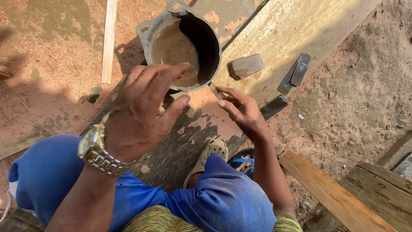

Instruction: Sharpening a small metal blade using a sharpening stone and water.

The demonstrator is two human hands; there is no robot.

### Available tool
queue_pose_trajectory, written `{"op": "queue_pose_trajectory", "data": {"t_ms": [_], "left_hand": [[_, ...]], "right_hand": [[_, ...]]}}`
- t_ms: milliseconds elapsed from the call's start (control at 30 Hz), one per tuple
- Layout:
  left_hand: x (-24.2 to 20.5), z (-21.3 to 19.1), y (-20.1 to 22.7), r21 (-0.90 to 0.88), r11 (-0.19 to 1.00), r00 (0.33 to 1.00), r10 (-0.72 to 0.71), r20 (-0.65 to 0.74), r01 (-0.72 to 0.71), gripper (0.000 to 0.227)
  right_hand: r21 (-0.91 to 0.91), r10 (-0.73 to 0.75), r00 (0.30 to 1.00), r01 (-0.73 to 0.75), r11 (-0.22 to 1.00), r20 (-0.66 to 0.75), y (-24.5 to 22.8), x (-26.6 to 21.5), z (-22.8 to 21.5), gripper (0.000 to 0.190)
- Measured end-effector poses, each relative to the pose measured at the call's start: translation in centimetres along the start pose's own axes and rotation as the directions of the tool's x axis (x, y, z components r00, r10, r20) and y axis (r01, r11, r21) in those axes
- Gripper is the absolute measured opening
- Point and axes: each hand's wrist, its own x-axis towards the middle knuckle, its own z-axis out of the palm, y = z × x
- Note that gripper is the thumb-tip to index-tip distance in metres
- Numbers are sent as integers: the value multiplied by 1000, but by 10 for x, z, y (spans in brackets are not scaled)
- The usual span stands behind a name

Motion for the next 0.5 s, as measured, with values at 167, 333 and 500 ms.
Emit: {"op": "queue_pose_trajectory", "data": {"t_ms": [167, 333, 500], "left_hand": [[-41, -64, -14, 189, 977, 994, -96, -41, 102, 58], [-67, -85, -22, 251, 948, 980, -198, -9, 194, 58], [-86, -99, -34, 241, 936, 952, -289, 100, 258, 59]], "right_hand": [[-562, -272, 961, 256, 787, 58, 19, 124, 42, 44], [-869, -338, 935, 250, 427, 103, 137, 249, 92, 45], [-853, -256, 966, 164, 495, 37, 102, 240, 114, 48]]}}
